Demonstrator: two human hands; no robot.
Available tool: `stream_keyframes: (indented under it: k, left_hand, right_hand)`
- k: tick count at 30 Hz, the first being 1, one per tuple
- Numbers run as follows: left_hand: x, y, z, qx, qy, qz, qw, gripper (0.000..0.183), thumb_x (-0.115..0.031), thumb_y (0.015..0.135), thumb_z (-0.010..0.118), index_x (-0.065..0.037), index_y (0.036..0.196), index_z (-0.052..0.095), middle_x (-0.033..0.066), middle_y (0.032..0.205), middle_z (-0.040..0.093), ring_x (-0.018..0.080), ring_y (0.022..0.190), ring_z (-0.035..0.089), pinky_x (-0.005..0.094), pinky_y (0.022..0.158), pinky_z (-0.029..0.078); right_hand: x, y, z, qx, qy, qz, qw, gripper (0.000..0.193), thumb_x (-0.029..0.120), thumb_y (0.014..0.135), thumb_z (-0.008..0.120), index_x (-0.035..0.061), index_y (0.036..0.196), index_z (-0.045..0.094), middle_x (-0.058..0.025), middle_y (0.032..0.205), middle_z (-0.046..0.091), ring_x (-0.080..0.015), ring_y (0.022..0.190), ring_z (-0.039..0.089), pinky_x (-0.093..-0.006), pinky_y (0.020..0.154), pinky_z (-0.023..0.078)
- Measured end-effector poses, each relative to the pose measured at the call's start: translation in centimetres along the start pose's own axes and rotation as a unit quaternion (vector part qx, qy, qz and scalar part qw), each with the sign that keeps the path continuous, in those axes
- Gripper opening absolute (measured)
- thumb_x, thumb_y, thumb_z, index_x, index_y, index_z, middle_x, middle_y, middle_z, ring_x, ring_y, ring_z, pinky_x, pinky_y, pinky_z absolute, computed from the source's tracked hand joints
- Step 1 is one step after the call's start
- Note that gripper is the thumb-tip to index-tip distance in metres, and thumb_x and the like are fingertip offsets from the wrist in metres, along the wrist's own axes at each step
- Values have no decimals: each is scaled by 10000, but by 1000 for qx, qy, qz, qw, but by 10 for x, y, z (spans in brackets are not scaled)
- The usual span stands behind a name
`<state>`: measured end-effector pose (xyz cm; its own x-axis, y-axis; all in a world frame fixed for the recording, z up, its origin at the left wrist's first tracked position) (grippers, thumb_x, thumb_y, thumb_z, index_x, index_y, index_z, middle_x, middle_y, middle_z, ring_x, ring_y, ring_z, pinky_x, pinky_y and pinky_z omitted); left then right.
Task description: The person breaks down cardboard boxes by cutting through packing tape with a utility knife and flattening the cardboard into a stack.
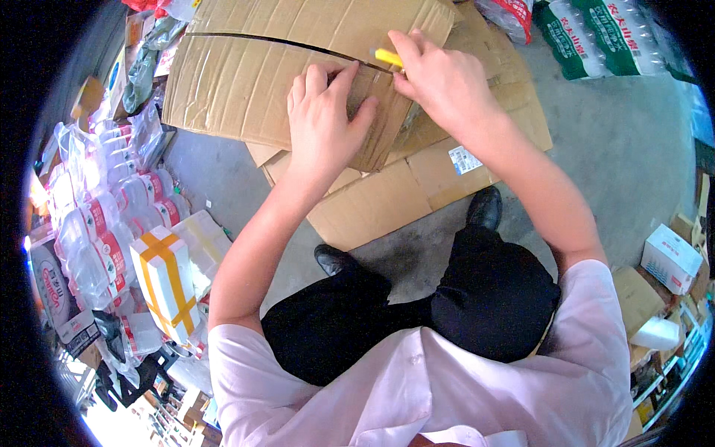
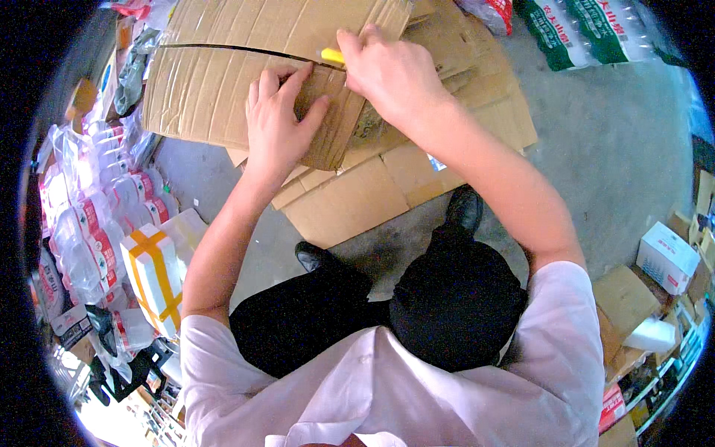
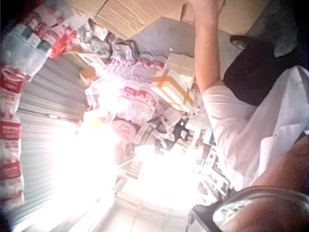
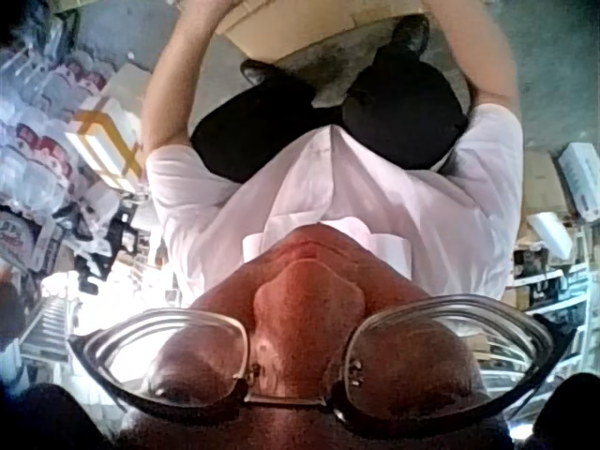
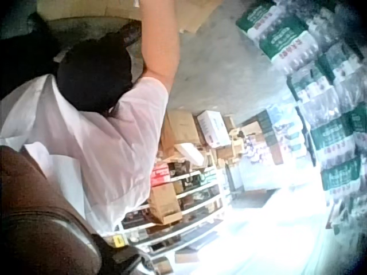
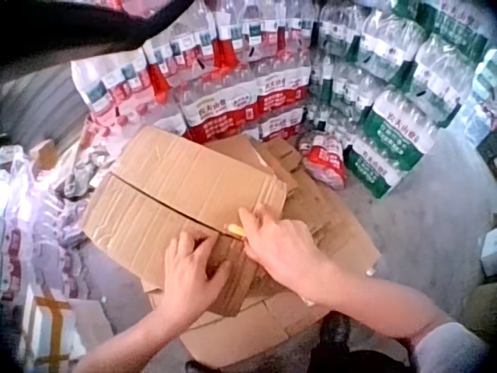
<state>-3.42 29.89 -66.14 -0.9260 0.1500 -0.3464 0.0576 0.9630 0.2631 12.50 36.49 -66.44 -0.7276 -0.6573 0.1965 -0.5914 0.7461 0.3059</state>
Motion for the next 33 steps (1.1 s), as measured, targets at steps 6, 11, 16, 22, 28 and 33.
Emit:
stream_keyframes:
  k: [6,11,16,22,28,33]
  left_hand:
    - [1,22,12,-42,-125,-138,982,285,-252,906,747,-69,1116,811,105,1188,677,317,1182,573,446,1059,434]
    - [16,16,19,-84,-350,-215,908,178,-171,928,762,-85,1063,838,87,1205,714,273,1206,580,399,1088,434]
    - [15,10,23,-52,-360,-180,914,241,-131,937,770,-92,1171,814,83,1307,704,249,1286,562,379,1147,420]
    - [11,12,26,-48,-369,-175,912,233,-69,978,742,9,1196,768,115,1325,708,211,1290,618,328,1131,447]
    - [11,22,33,0,-329,-281,902,282,-192,997,758,63,1116,756,65,1094,731,156,1025,640,284,947,475]
    - [9,27,39,-61,-264,-262,926,295,-232,986,773,58,1042,780,82,1100,731,172,1044,629,308,950,483]
  right_hand:
    - [-14,-13,-3,-63,61,40,995,553,335,918,776,61,1352,570,-169,1095,711,-356,818,766,-448,675,633]
    - [-40,-38,-21,-109,155,145,971,385,374,1022,680,91,1280,642,-143,1073,717,-384,941,728,-471,759,599]
    - [-38,-70,-16,-43,243,133,960,316,345,1075,596,58,1111,723,-138,983,713,-385,889,712,-482,717,578]
    - [-41,-79,-1,-2,152,116,981,275,346,1042,640,97,1015,754,-86,889,683,-329,769,712,-447,655,586]
    - [-43,-85,9,-66,129,113,983,213,312,994,710,104,970,751,-61,834,632,-287,717,704,-404,603,586]
    - [-47,-85,10,-88,132,104,982,190,294,969,741,104,976,748,-50,834,626,-271,705,703,-396,585,581]
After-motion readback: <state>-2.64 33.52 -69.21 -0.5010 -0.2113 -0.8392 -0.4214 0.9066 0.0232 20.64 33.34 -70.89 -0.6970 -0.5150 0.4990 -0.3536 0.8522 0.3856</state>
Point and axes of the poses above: each hand's wrist, its own y-axis towards the middle knuckle, its own z-axis out of the palm, x = y × z, the point moved 6 cm from there along y, towards the middle knuckle
